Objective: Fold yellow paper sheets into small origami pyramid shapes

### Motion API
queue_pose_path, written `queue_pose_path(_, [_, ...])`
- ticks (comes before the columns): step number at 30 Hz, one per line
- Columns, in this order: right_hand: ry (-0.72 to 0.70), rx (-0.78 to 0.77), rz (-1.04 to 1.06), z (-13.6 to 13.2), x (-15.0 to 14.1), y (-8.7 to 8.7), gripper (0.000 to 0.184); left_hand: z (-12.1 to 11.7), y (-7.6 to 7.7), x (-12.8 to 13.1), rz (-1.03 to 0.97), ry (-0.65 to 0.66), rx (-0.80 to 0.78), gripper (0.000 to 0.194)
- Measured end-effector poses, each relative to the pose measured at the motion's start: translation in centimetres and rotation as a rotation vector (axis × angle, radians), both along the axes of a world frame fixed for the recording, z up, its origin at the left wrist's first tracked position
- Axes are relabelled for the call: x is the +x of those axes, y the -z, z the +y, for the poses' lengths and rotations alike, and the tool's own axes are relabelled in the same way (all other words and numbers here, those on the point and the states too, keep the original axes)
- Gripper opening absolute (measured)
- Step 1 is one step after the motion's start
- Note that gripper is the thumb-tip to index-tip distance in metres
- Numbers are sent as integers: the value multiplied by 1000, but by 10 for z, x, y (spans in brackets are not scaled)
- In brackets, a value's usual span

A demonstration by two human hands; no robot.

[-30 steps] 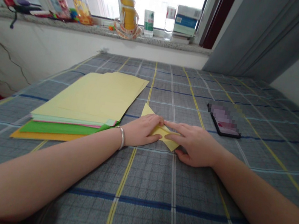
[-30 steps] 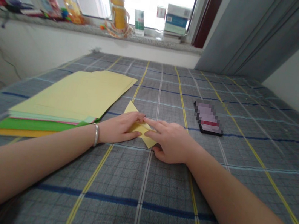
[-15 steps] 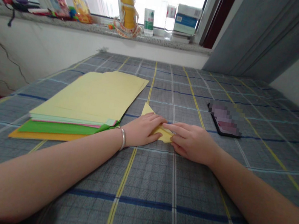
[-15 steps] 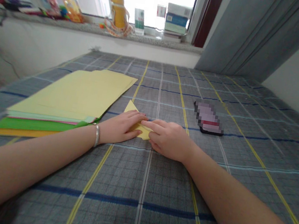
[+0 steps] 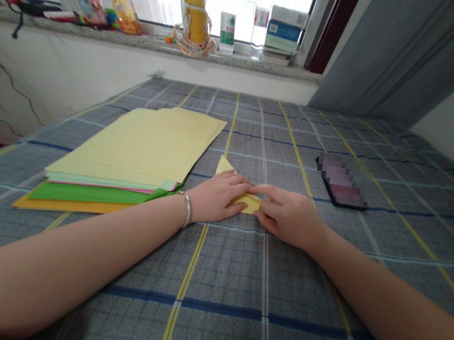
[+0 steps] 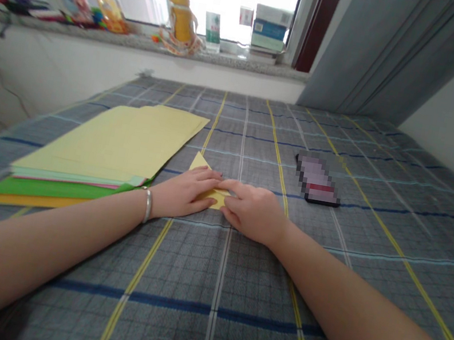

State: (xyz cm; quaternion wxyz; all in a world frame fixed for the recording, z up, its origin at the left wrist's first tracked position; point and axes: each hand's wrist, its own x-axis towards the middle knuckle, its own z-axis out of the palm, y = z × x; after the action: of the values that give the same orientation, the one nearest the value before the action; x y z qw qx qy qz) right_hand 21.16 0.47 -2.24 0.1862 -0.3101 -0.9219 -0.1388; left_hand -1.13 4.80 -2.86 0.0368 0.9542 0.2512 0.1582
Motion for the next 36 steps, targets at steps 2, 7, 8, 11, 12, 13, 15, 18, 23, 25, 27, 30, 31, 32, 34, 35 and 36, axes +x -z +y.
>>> queue_pose_path(2, [-48,-11,-10,0,1,-2,22,-1,-1,0,9,5,7,35])
queue_pose_path(7, [-132,-136,106,5,3,1,19,-3,-3,0,33,-1,-14,45])
queue_pose_path(8, [-146,-175,153,7,4,3,18,-3,-3,0,29,-6,-19,42])
queue_pose_path(11, [-176,-253,247,9,4,5,15,-3,-4,1,28,-19,-25,39])
queue_pose_path(12, [-171,-256,249,9,4,5,15,-3,-4,1,28,-22,-25,39])
queue_pose_path(13, [-154,-249,237,8,3,4,16,-3,-4,1,28,-22,-27,41])
queue_pose_path(15, [-92,-215,189,5,2,1,19,-2,-3,1,23,-19,-31,43])
queue_pose_path(18, [-5,-160,115,1,0,-1,22,-1,-1,1,13,-28,-30,45])
queue_pose_path(23, [77,-57,35,-1,-2,0,21,1,2,1,10,-35,-73,46])
queue_pose_path(25, [89,-35,17,-2,-3,0,21,2,2,1,7,-36,-82,48])
queue_pose_path(27, [109,-32,20,-2,-4,0,18,3,2,1,1,-36,-80,49])
queue_pose_path(30, [185,-66,71,-2,-6,2,12,3,1,1,-3,-26,-80,49])
queue_pose_path(31, [212,-87,99,-1,-7,3,16,2,1,0,0,-24,-84,49])
queue_pose_path(32, [234,-110,130,-1,-7,4,23,2,1,0,1,-23,-87,49])
queue_pose_path(34, [252,-153,182,1,-8,5,36,2,1,0,-1,-26,-95,49])
queue_pose_path(35, [254,-171,194,1,-8,5,41,2,1,0,-5,-25,-98,50])
queue_pose_path(36, [255,-185,196,2,-8,4,44,2,1,0,-10,-22,-99,50])
